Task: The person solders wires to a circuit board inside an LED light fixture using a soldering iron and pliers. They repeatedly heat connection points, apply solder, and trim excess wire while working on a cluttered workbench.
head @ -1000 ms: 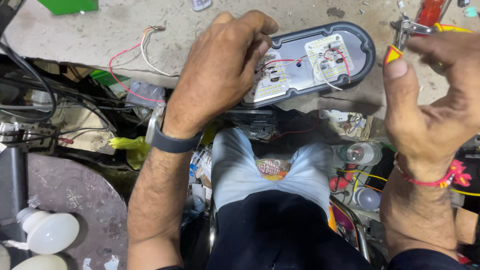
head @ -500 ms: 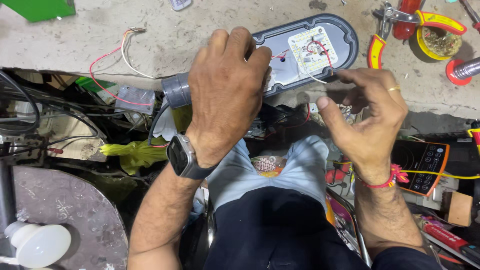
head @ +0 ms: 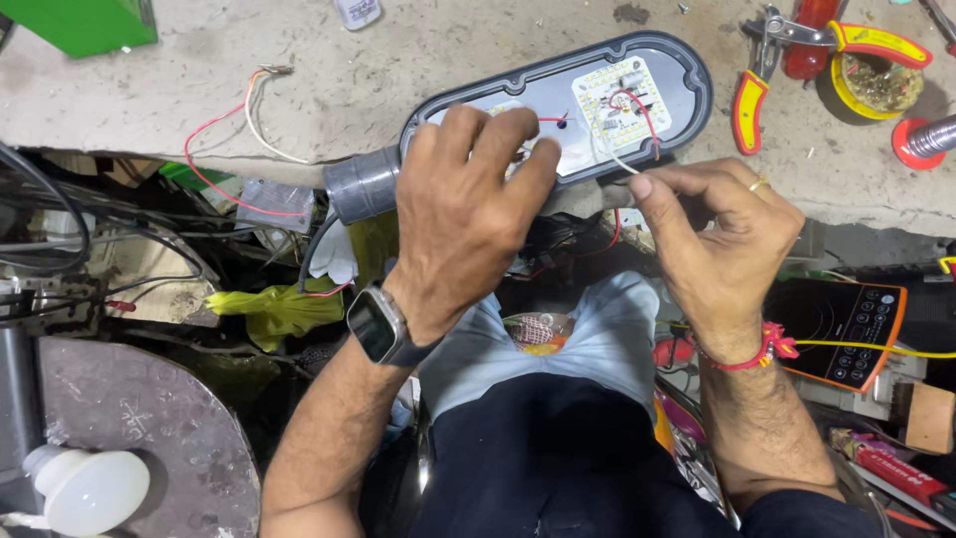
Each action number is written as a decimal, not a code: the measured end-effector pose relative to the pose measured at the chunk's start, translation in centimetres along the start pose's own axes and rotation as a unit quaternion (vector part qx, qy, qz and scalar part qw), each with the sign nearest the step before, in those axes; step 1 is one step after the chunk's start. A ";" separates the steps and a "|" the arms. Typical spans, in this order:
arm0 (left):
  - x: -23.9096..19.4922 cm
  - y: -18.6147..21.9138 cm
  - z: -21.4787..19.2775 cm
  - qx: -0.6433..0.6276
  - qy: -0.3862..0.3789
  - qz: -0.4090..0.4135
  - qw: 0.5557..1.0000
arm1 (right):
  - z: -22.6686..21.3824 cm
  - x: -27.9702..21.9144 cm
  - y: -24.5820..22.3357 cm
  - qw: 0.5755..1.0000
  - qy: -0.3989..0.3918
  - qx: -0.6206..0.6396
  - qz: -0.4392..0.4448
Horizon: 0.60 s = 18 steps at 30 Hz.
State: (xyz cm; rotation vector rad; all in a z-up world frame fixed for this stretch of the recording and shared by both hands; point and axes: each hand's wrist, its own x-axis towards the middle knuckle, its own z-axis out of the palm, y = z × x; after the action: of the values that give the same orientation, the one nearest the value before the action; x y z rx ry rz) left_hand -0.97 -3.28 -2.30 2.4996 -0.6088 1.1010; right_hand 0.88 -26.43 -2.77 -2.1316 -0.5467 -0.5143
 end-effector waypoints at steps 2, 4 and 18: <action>-0.3 0.0 0.0 -0.016 -0.014 0.005 1.000 | 0.4 -0.2 0.1 0.999 0.002 0.008 0.044; -0.6 0.0 0.1 -0.031 -0.031 0.003 0.999 | 1.1 -0.4 0.2 1.000 0.001 0.025 0.010; -0.5 0.1 0.3 -0.150 -0.017 -0.077 0.986 | 3.7 0.5 -1.3 0.996 -0.052 0.059 0.048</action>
State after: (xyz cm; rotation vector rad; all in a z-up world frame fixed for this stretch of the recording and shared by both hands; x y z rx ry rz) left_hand -1.15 -3.35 -2.81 2.2657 -0.5374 0.8424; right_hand 1.22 -22.63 -3.73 -2.0675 -0.5171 -0.3114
